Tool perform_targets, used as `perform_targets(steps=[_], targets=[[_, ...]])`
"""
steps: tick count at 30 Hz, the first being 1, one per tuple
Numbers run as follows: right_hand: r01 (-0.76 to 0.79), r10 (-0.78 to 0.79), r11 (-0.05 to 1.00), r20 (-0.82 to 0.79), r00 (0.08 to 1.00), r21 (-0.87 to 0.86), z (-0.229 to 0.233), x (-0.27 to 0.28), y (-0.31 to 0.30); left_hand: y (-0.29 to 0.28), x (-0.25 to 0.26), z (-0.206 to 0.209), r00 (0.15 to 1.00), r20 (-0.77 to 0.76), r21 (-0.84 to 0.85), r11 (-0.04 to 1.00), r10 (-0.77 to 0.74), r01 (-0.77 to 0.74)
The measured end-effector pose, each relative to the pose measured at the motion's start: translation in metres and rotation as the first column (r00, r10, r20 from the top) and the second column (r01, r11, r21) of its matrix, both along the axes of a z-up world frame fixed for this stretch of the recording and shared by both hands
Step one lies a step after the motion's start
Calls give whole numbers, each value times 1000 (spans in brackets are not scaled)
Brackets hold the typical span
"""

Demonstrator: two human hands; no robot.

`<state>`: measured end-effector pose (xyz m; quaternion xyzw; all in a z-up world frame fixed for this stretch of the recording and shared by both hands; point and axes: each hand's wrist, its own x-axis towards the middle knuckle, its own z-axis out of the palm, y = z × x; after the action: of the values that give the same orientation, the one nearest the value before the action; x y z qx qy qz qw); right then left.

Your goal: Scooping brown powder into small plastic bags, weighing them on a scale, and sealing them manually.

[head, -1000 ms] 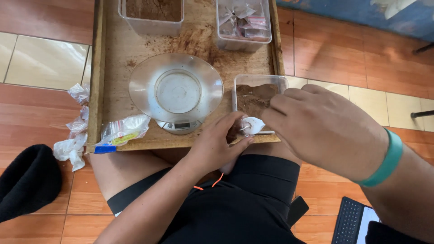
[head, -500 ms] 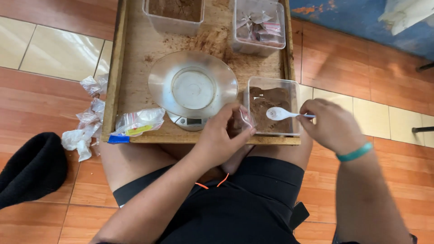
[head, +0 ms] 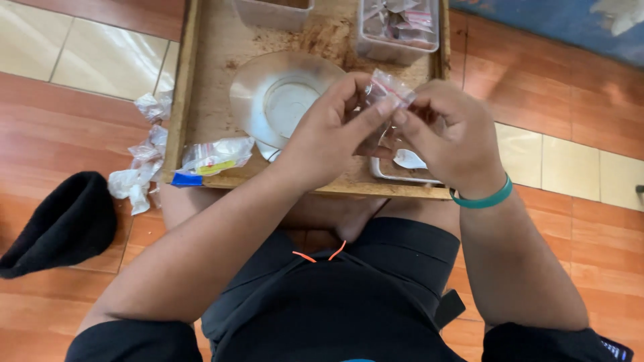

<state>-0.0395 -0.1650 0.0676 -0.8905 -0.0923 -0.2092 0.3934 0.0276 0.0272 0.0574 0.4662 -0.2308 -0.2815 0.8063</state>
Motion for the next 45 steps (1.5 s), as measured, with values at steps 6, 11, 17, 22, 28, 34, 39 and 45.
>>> perform_targets(steps=[6,11,17,22,28,34,39,45], targets=[[-38,56,990,-128,990,136,5,17,23,38,2,-11,999,-50,66,998,12,-9],[-100,106,993,-103,989,65,-7,38,39,61,15,-18,998,48,287,956,51,-63],[-128,139,986,97,986,-107,-37,58,53,79,43,-51,773,632,408,823,59,-396],[-114,157,958,149,976,-262,-68,61,55,83,57,-91,406,912,331,701,-64,-632],[-160,253,880,156,955,-448,-98,45,59,94,51,-128,207,956,293,604,-208,-741],[-120,224,883,183,957,-453,-98,30,55,119,33,-105,187,969,247,652,-162,-717],[-103,158,973,264,951,-208,-87,0,39,137,-3,-137,103,951,-92,584,292,-807],[-273,277,961,172,945,-44,-142,-61,38,122,-16,-160,-51,996,-84,515,79,-853]])
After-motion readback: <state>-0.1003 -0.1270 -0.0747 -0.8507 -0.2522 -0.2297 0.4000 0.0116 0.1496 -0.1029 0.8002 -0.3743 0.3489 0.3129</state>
